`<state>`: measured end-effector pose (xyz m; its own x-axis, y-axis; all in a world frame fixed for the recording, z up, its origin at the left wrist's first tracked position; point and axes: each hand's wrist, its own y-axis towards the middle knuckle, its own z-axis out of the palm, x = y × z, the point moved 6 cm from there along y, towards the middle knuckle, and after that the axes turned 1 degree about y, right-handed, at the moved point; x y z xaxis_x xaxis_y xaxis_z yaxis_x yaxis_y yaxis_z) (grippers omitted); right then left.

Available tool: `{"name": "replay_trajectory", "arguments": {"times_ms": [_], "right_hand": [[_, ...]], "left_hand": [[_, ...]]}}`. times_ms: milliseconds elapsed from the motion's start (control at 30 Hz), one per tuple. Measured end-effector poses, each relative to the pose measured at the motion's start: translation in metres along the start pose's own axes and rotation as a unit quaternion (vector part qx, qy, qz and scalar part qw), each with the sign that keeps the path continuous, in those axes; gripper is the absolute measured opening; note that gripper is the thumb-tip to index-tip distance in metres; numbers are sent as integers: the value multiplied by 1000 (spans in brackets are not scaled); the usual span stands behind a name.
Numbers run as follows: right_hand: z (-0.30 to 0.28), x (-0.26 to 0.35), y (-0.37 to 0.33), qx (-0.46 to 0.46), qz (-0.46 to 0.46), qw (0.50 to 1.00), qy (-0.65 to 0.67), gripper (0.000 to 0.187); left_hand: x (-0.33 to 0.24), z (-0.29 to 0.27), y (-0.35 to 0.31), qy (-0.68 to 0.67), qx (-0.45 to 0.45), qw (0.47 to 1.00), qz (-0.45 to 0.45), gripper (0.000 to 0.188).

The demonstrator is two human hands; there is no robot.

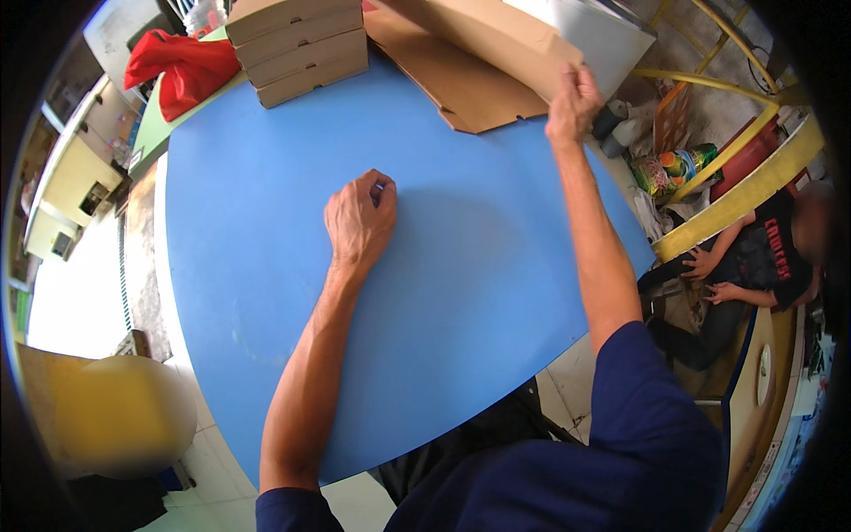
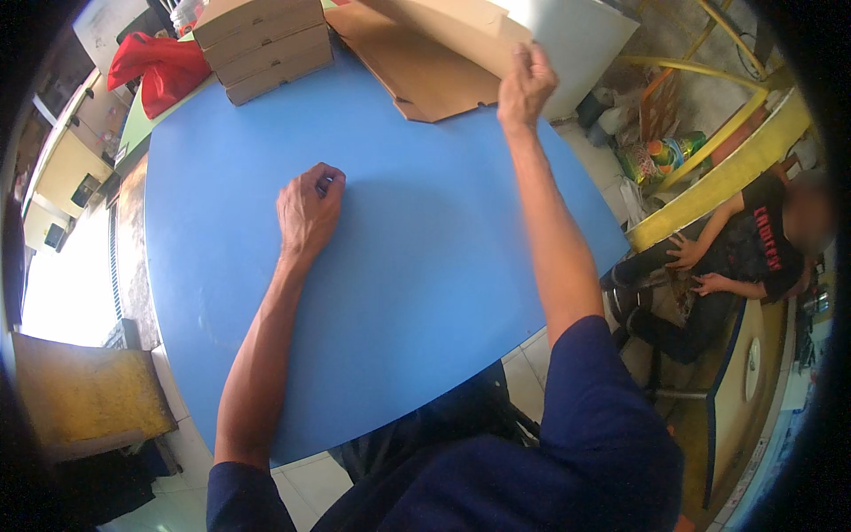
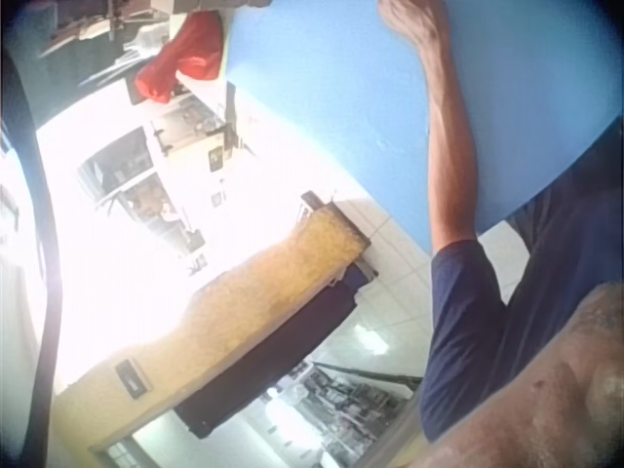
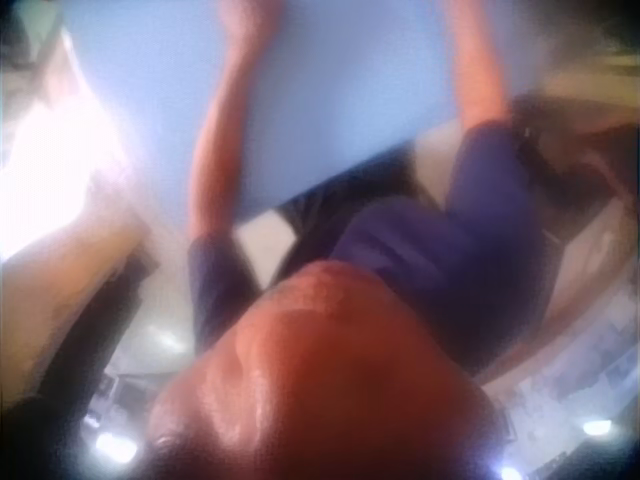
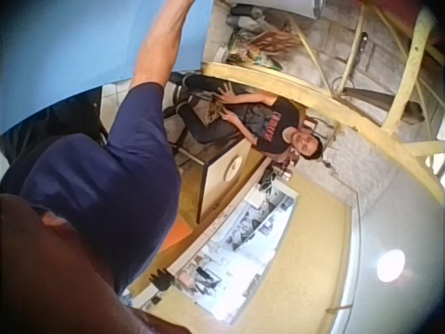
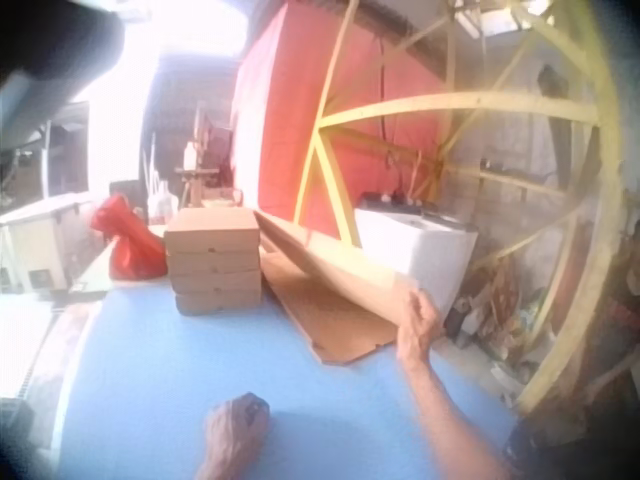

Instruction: The person assembles flat-packed cardboard boxes by hand. They fold the side flaps, tuck the tabs into slots, and press the seams to form the box structure. The person repeats this process for multiple boxes, stacking the finished ones on the table.

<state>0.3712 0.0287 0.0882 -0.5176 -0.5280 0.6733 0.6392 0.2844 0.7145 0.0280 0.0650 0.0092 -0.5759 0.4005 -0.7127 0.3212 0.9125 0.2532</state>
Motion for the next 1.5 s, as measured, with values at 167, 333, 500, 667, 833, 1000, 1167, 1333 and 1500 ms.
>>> {"name": "replay_trajectory", "arguments": {"times_ms": [167,333,500,667,833,1000,1167,1333,1500], "right_hand": [[-56,102,-5,-76,-92,989,-87,24],[-144,176,-71,-75,-126,970,-194,20],[-212,188,-136,-45,-50,940,-335,18],[-242,161,-179,-14,1,970,-241,14],[-192,152,-199,195,7,941,-276,13],[-174,140,-209,190,-26,928,-319,17],[-176,142,-202,183,-32,927,-325,16],[-173,142,-201,187,-19,927,-324,14],[-173,139,-201,194,-10,924,-330,13]], "left_hand": [[3,0,0,6,-12,1000,3,22],[6,-3,1,-55,-31,998,-16,32],[19,-16,-1,-112,-200,973,-13,65],[77,-91,28,-77,-365,918,-138,80],[118,-108,83,-579,-232,735,-268,71],[125,-105,118,-618,-125,761,-153,57],[58,-128,160,-691,-162,704,0,54],[37,-147,259,-613,-204,743,-177,60],[45,-141,311,-579,-255,757,-165,70]]}}
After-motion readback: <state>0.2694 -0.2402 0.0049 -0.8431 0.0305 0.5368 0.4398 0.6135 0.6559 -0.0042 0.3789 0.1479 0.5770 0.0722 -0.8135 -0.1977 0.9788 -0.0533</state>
